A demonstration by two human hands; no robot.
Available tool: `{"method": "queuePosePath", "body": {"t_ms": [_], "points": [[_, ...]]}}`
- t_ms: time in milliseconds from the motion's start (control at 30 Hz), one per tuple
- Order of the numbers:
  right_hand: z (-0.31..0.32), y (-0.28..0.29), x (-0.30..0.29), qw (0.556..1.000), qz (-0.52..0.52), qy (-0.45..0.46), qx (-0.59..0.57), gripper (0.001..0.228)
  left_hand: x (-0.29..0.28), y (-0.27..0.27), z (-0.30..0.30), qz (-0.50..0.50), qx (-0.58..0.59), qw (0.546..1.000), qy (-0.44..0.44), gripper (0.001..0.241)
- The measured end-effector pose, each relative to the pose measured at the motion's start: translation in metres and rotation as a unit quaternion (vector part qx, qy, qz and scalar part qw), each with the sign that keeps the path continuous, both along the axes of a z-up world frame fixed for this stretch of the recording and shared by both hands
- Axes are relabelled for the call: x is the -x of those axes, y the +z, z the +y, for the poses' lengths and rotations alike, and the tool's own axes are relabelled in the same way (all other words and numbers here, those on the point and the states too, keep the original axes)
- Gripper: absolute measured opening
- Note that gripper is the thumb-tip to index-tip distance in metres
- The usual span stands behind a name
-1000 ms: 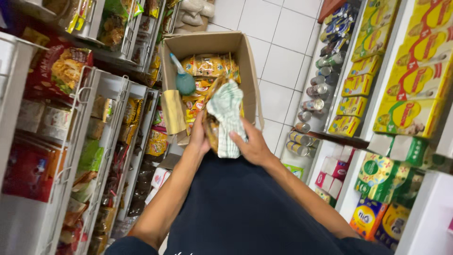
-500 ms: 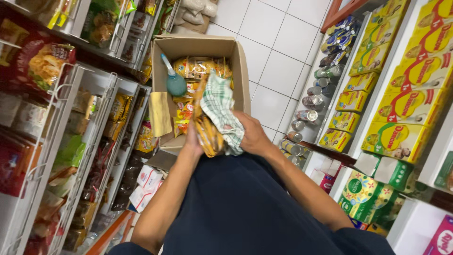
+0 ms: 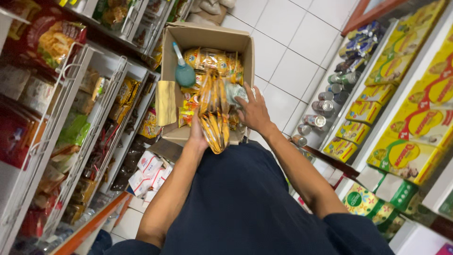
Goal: The person scans items using a handheld scanner, wipes some items with a cloth, and places packets on store shelves.
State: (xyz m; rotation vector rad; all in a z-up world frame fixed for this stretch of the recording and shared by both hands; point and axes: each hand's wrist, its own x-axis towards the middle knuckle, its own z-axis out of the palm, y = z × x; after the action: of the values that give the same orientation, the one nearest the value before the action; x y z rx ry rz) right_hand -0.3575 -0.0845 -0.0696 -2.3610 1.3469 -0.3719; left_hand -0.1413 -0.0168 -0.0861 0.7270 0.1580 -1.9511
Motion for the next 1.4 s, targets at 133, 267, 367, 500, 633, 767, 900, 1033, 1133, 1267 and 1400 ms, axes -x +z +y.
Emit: {"method": "queuePosePath", "body": {"t_ms": [133,267,367,500,633,767,900,1033,1133,1267,1400], "points": [[0.002,-0.009,0.007,0.997,0.034,-0.001,-0.065,0.043,0.009,0.011,0.003,-0.01,-0.012,1.0,0.009,0.072],[-0.001,0.017,0.011,0.998,-0.053,-0.014,0.003,0.045,0.009,0.036,-0.003,0.006,0.031,0.999,0.01,0.072],[0.006,0.045,0.007,0.988,-0.147,-0.045,0.002,0.041,0.003,0.063,0.001,0.033,0.036,0.998,0.035,0.072],[0.01,0.08,-0.004,0.894,-0.309,-0.122,-0.3,0.043,-0.005,0.096,0.003,-0.022,0.101,0.983,0.15,0.067],[-0.001,0.107,-0.031,0.812,-0.43,0.045,-0.393,0.056,-0.02,0.125,-0.001,-0.207,0.099,0.943,0.24,0.059],[-0.004,0.126,-0.069,0.813,-0.379,0.195,-0.396,0.082,-0.043,0.156,0.015,-0.36,0.162,0.856,0.335,0.068],[-0.015,0.145,-0.108,0.784,-0.36,0.207,-0.461,0.081,-0.071,0.193,0.041,-0.448,0.249,0.795,0.325,0.077],[-0.023,0.17,-0.149,0.877,-0.336,0.251,-0.237,0.075,-0.108,0.232,0.073,-0.633,0.251,0.698,0.223,0.073],[-0.019,0.195,-0.18,0.882,-0.39,0.198,-0.177,0.06,-0.131,0.258,0.093,-0.766,0.308,0.517,0.226,0.072],[0.005,0.228,-0.215,0.658,-0.538,0.174,-0.497,0.063,-0.167,0.286,0.117,-0.868,0.379,0.258,0.191,0.06],[0.026,0.26,-0.232,0.587,-0.534,0.224,-0.565,0.076,-0.19,0.305,0.135,-0.864,0.409,0.221,0.194,0.053]]}}
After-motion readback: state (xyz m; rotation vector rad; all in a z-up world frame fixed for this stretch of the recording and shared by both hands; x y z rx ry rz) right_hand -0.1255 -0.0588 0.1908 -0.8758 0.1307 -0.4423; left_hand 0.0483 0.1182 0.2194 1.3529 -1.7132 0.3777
